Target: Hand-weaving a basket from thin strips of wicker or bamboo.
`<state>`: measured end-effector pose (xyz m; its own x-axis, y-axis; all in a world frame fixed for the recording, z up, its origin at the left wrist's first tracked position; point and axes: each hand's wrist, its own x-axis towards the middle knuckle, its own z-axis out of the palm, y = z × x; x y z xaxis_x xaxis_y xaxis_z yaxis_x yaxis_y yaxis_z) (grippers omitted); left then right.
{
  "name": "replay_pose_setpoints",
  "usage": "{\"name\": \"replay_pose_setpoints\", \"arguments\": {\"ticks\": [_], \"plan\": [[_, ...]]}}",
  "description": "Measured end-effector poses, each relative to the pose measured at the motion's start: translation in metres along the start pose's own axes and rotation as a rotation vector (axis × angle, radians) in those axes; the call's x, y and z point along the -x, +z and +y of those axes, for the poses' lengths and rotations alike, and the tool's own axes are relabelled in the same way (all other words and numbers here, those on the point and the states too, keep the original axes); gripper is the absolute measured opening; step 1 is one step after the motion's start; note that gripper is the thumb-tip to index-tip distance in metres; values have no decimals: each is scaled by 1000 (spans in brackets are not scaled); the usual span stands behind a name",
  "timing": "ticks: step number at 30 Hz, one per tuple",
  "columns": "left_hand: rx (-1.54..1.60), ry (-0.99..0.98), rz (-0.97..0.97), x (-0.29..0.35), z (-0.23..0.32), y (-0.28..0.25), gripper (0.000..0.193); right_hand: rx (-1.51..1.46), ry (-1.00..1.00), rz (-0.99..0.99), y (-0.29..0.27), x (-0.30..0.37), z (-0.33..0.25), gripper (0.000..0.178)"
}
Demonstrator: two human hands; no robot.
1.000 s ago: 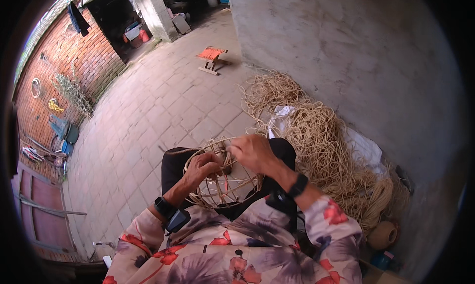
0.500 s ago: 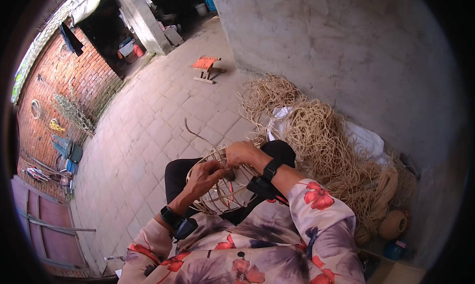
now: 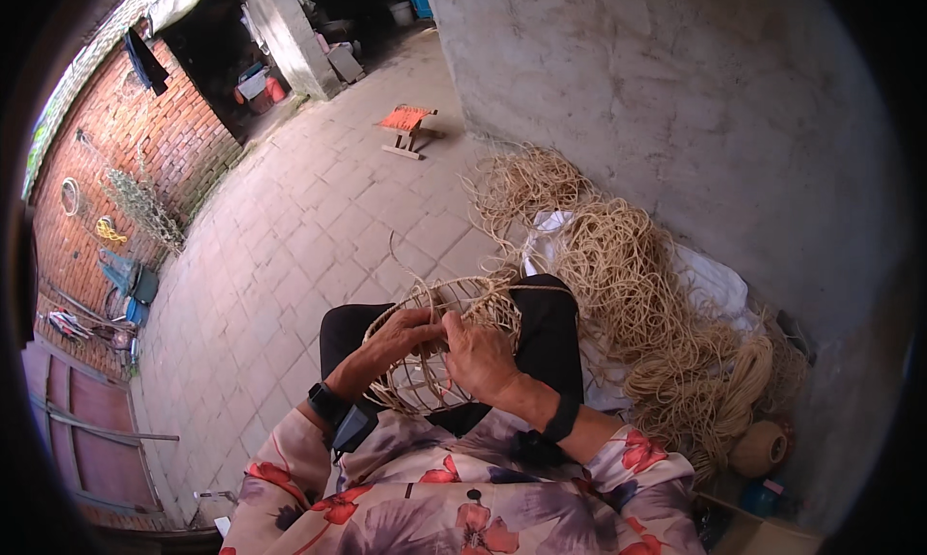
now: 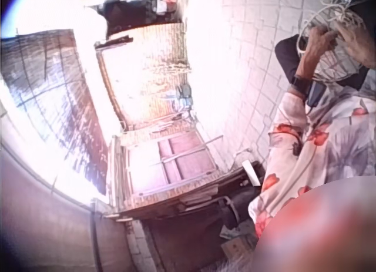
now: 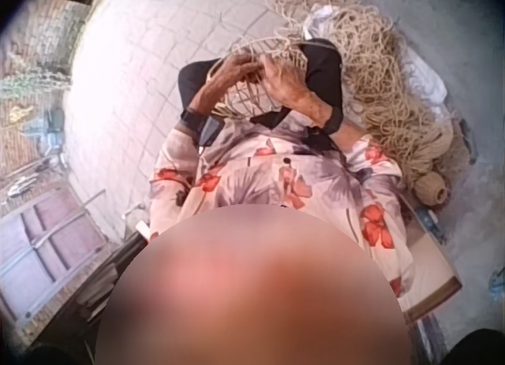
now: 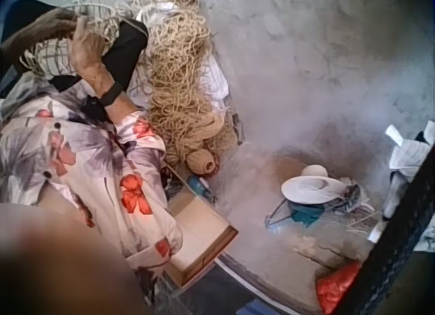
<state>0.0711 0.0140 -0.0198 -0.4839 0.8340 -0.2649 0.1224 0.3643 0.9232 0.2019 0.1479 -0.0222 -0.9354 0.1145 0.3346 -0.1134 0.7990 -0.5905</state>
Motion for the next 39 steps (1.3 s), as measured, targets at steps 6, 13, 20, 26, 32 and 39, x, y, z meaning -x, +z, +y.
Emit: {"name": "replay_pose_setpoints", "arguments": {"ticks": [6,13,20,26,32,39], "plan": [[-154,48,44,1,-8,0,23,107,-46,-10,-7,8,5,10],[-297,119,201,9,0,10,27,12,9,4,-21,-12,19,19],[-484,268,358,11,1,19,24,-97,99,-36,-33,-24,18,22],[-545,369,397,7,-8,11,20,137,87,-36,-147,24,69,12],[-472,402,397,-1,-11,-2,20,135,597,457,-301,99,231,12],[-430,292,396,-6,-8,-25,21,-876,749,1414,-468,316,414,30]]}}
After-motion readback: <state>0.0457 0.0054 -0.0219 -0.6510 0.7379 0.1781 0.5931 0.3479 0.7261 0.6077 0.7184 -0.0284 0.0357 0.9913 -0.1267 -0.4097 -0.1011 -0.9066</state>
